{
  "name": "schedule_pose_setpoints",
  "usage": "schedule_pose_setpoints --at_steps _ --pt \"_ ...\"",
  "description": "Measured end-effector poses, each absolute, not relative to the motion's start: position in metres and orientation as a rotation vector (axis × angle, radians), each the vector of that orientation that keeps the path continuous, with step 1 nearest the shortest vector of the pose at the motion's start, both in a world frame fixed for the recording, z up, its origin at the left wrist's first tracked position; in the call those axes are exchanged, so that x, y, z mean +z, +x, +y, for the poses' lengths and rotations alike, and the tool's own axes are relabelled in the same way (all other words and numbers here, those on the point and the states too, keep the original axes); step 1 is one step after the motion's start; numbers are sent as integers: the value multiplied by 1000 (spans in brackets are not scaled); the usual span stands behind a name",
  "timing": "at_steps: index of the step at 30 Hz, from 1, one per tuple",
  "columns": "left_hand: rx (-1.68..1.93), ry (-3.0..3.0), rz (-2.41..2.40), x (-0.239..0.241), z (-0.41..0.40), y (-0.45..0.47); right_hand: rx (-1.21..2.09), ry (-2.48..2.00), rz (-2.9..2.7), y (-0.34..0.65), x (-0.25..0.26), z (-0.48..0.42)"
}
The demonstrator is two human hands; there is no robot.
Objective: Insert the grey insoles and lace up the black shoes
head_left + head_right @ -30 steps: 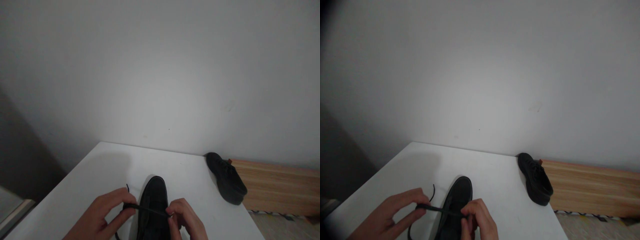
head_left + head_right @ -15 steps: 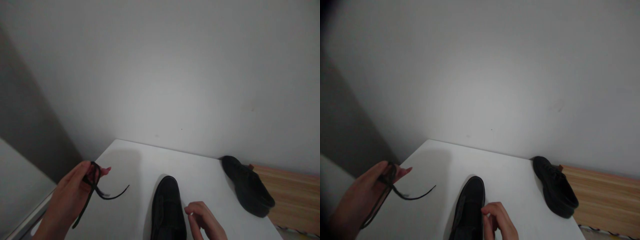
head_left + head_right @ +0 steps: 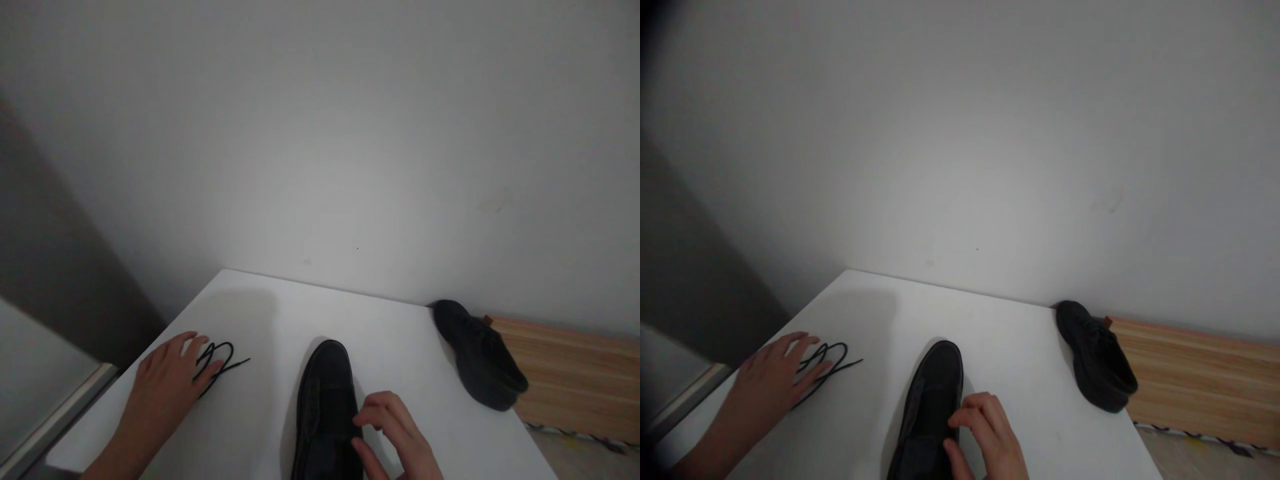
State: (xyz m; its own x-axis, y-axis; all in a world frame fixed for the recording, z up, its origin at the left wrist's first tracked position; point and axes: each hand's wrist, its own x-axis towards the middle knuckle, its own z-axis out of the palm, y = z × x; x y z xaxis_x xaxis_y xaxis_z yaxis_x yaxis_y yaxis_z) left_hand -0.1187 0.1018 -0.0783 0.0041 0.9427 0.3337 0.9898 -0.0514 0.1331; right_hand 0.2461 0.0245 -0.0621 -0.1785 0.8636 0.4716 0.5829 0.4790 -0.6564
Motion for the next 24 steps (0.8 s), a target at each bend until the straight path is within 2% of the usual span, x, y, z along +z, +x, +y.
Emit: schedule_pose_setpoints --at_steps 4,7,9,12,21,24 --pt "-864 -2566 -1818 -55 81 -64 436 -1299 -2049 248 -60 28" --pt "-788 -3124 -1550 -39 65 -15 415 -1332 -2160 242 -54 33" --pt "-706 -3281 -1535 -33 61 9 367 -1324 -2178 238 -50 36" --pt "-709 -3323 -1556 -31 65 28 311 -1288 -2160 234 -46 38" --pt "-1194 -3156 -1680 -41 89 42 135 -1299 -1950 233 -36 42" --pt "-1314 -3019 -1845 -51 95 48 169 -1118 -2150 225 -30 40"
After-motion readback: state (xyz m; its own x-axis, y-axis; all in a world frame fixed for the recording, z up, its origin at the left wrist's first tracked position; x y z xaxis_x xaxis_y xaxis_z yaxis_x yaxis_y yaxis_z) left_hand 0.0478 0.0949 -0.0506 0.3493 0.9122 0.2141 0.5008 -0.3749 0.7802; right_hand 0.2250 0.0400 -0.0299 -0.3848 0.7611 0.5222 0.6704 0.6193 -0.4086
